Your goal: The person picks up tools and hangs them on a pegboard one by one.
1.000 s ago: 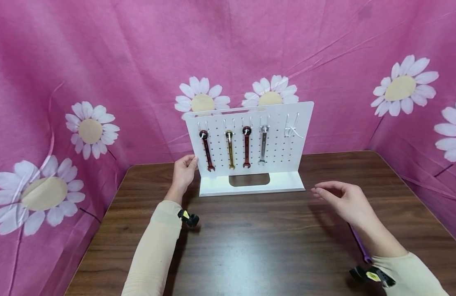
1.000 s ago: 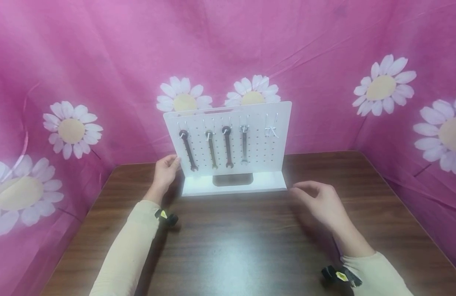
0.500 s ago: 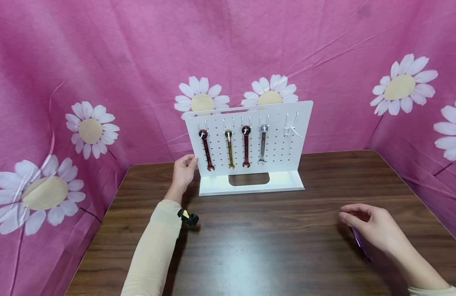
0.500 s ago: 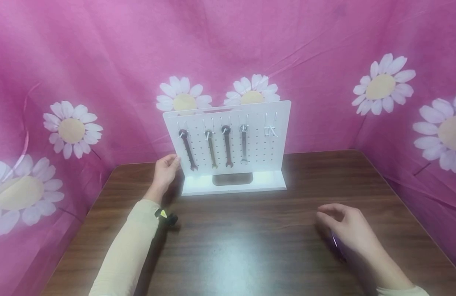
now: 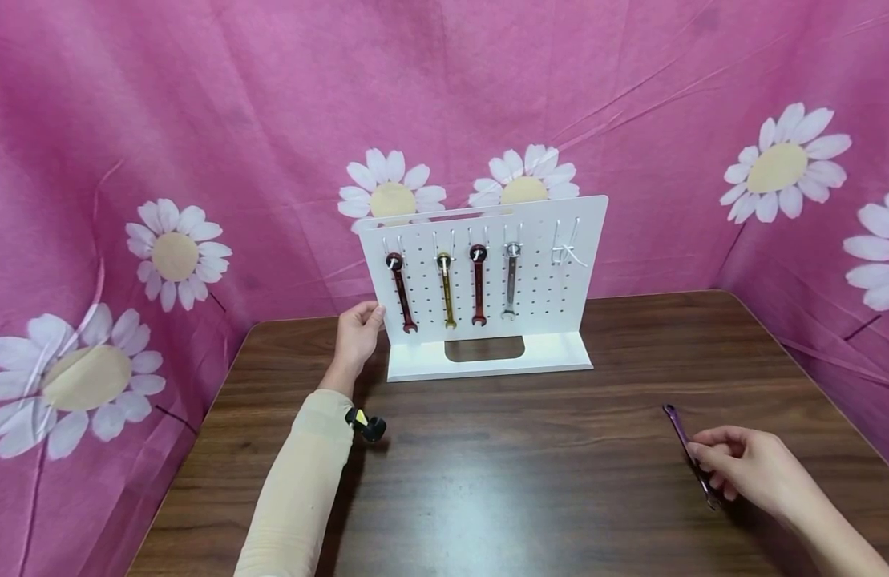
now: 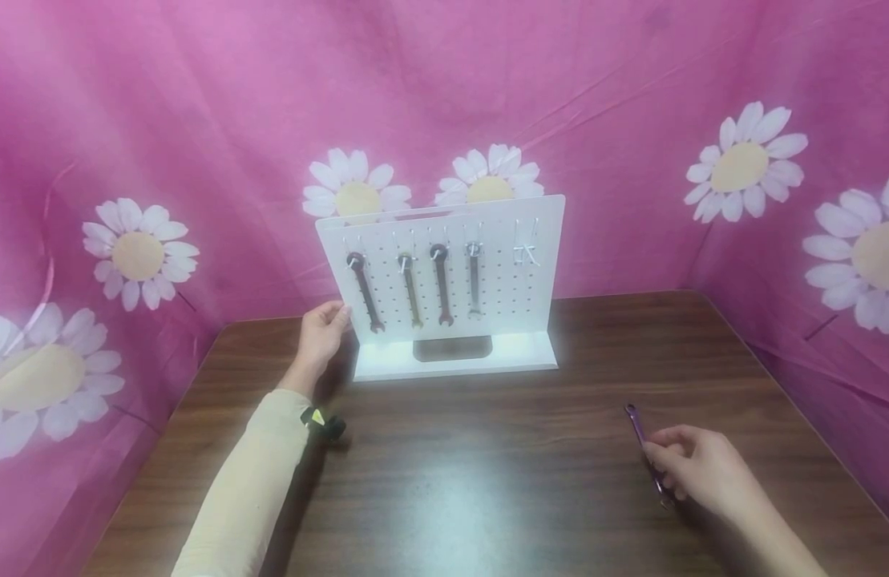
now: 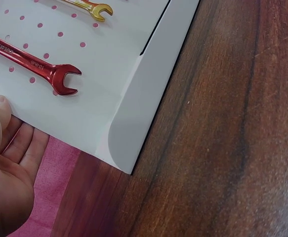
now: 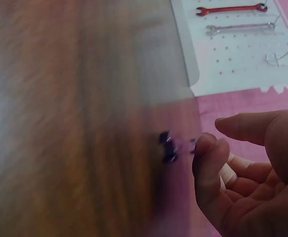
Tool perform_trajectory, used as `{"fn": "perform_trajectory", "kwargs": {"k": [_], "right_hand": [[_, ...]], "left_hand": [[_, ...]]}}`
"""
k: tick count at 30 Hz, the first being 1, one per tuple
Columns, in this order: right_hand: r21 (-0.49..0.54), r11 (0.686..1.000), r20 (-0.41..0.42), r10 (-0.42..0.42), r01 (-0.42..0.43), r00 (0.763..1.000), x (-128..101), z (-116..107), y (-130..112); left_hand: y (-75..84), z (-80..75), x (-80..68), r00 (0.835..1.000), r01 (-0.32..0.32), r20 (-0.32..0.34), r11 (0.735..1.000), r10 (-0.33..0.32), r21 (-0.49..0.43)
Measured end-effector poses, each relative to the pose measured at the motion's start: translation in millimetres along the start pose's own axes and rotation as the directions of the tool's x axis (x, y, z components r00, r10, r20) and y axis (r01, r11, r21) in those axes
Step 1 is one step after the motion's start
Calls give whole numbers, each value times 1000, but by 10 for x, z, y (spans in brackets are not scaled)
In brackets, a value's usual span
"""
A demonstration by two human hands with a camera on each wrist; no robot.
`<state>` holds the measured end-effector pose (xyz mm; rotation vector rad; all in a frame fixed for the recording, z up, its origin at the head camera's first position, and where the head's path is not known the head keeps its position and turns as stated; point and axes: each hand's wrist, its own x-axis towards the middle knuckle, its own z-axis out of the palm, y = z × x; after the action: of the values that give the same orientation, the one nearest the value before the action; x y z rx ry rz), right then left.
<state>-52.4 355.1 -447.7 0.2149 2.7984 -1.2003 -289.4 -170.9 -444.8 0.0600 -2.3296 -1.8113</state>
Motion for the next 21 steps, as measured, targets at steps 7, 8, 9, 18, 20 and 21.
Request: {"fn": "perform_trajectory", "kwargs": {"k": [7,8,9,18,20,21], "right_hand": [[-25,996,60,82,-81,995,-30,12,155],[-37,996,61,87,-85,994,-23,16,163],[-56,995,59,91,-88,994,-16,20,169],[-169,981,29,100,-94,995,57,42,92],[-166,981,38,110,-102,993,69,39,84],[-169,980,43,117,-108,992,71,40,82]], "left_hand": [[3,10,4,1000,-9,-7,1000,9,-4],[3,9,4,1000,-8,-7,1000,8,-6],[5,9,3,1000,-7,-7,1000,7,-4],[25,18,-13,1000,0,-12,1000,0,-9],[26,20,-14,1000,-3,-11,1000,2,-12],[25,20,-14,1000,-2,-11,1000,2,-11]]}}
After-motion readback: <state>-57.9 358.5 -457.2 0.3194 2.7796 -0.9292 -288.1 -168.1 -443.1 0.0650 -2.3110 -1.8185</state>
